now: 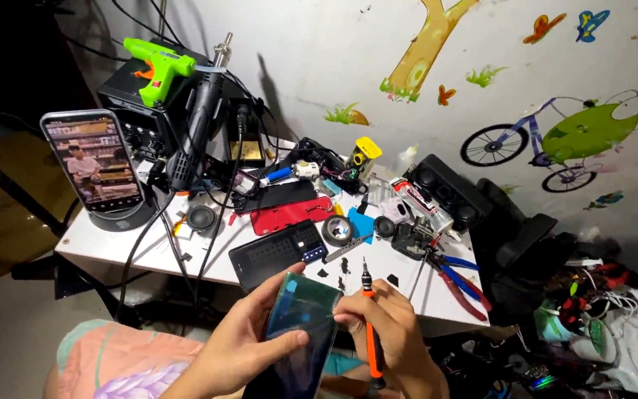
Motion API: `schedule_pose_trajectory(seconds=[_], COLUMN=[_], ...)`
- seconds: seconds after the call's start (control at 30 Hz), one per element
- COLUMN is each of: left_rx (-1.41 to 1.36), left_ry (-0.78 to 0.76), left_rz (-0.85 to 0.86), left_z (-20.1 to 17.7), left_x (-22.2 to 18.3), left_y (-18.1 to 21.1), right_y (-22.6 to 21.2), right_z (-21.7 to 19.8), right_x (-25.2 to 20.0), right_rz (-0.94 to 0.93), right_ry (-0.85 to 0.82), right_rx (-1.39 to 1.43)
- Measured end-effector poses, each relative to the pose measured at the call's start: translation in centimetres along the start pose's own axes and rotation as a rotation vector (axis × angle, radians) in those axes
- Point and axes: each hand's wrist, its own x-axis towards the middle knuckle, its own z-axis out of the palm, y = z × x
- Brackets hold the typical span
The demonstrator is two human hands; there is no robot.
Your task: Disassembling a smartphone by removing screws and the back plate to access internal components for repair.
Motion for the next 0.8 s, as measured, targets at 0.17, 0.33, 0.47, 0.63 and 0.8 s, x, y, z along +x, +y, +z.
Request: schedule_pose_trajectory(seconds=[0.17,0.33,0.47,0.63,0.8], left_rx=[0.237,0.661,0.651,0.379,0.205], left_ry=[0.001,-0.008,0.009,0.054,0.052], left_rz=[0.085,0.228,0.223,0.062,0.022], left_z=[0.4,0.4,0.7,0.5,0.6], left_x=[-0.1,-0.2,-0.2,0.4,0.6], left_y=[-0.5,-1.7,-1.6,-1.9,-1.9], right_y=[-0.3,-0.2,-1.0,0.1,0.8], right_z=[0.6,1.4,0.7,0.1,1.1], right_x=[-0.1,-1.1,-0.6,-0.7,-0.4], right_rz=[0.134,0.438,0.656,0.382,0.08], right_ry=[0.029,0.128,0.043,-0.06,0.004], right_rx=[0.018,-0.032,0.067,0.165,-0.056])
